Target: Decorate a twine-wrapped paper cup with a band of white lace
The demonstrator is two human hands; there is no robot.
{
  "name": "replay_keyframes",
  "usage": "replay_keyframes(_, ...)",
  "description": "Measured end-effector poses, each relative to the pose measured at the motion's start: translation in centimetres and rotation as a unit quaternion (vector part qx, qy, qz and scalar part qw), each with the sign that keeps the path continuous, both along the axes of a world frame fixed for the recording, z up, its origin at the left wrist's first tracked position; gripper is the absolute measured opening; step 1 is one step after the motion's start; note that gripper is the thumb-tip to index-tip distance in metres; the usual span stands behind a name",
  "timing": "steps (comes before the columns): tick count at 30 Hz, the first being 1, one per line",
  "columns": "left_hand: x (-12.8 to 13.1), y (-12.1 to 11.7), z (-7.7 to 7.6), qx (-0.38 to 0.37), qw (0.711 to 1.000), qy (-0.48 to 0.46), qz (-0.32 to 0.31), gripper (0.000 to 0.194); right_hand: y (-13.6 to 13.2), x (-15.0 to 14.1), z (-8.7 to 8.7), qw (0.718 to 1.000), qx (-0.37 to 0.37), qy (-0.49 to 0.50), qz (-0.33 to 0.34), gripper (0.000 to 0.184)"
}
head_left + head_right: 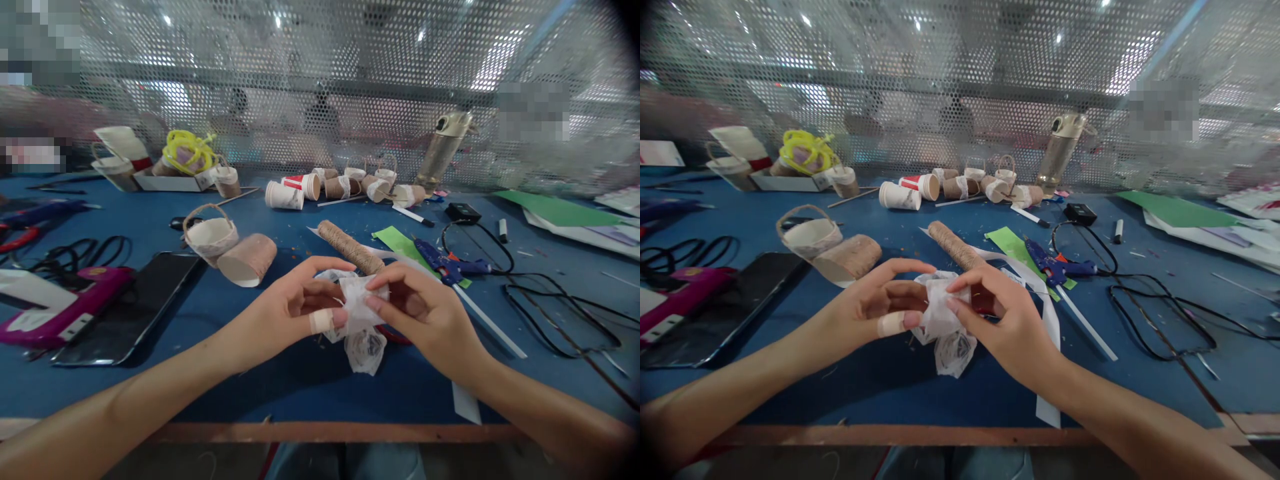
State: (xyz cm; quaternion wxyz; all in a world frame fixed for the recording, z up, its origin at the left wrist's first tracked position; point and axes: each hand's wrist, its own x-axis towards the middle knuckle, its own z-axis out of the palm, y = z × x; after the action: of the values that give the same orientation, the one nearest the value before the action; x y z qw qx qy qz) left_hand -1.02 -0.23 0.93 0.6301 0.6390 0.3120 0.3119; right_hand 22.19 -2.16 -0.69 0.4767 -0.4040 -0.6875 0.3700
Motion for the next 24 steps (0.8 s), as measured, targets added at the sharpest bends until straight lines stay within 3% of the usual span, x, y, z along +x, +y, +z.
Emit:
replay_keyframes(4,-0.08,-0.28,0.16,0.144,0.988,0.038,-0.029,0.03,0.37,0.12,-0.03,0.993,-0.088,0.078,0.021,0.011)
replay_keyframes(8,-0.05,-0.26,-0.1,0.231,0.967,0.098,-0.028,0.026,0.4,0.05,0.18,0.988,-0.133,0.078,0.025,0.015)
replay_keyframes(14,-0.04,-0.12,-0.28,0.277,0.953,0.121,-0.015,0.017,0.2,-0.09,0.42,0.985,-0.157,0.069,0.037,0.014)
replay_keyframes(24,-0.09,-0.03,0.32,0.264,0.957,0.121,-0.005,0.01,0.2,0.15,0.22,0.977,-0.182,0.1,0.052,0.009)
